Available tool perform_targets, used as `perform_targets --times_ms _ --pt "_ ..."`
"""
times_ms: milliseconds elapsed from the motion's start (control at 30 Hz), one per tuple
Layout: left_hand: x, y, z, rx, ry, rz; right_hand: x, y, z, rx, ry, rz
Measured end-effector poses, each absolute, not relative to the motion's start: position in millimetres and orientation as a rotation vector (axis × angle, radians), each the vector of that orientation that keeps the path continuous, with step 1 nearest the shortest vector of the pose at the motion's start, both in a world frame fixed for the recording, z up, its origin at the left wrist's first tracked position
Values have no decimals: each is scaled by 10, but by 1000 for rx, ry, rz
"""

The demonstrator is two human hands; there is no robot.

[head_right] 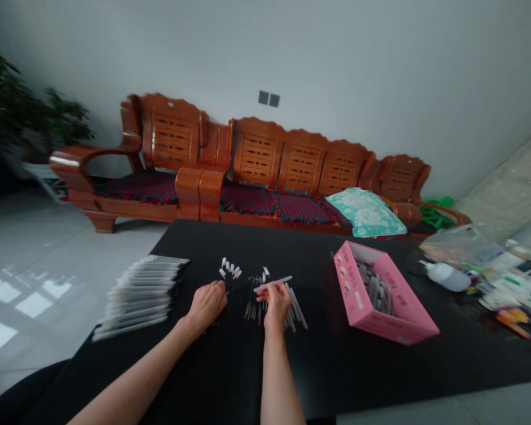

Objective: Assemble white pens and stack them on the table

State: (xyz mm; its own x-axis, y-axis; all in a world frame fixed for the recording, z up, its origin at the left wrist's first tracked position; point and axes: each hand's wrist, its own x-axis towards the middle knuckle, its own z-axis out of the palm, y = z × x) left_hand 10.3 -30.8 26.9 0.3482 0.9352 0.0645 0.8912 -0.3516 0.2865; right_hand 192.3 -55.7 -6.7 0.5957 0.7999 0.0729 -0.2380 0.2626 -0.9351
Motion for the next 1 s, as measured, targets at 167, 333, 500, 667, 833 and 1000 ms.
perform_targets --times_ms 167,333,500,667,833,1000 --pt "-140 -304 201 2148 1421 759 1900 -553 -160 -1000 -586 744" --pt "-320 -285 17 1724 1205 898 1911 -574 -144 -930 -592 787" --pt "-394 -271 4 1787 1171 940 1932 -579 -89 -870 -540 819" --pt "-389 -294 31 1859 1193 902 1937 -572 -90 -845 -577 850" --pt "-357 -308 25 1896 1201 897 1920 -570 -96 -867 -606 851" --pt "-352 -307 24 1901 1175 919 1898 -584 -79 -866 -615 860"
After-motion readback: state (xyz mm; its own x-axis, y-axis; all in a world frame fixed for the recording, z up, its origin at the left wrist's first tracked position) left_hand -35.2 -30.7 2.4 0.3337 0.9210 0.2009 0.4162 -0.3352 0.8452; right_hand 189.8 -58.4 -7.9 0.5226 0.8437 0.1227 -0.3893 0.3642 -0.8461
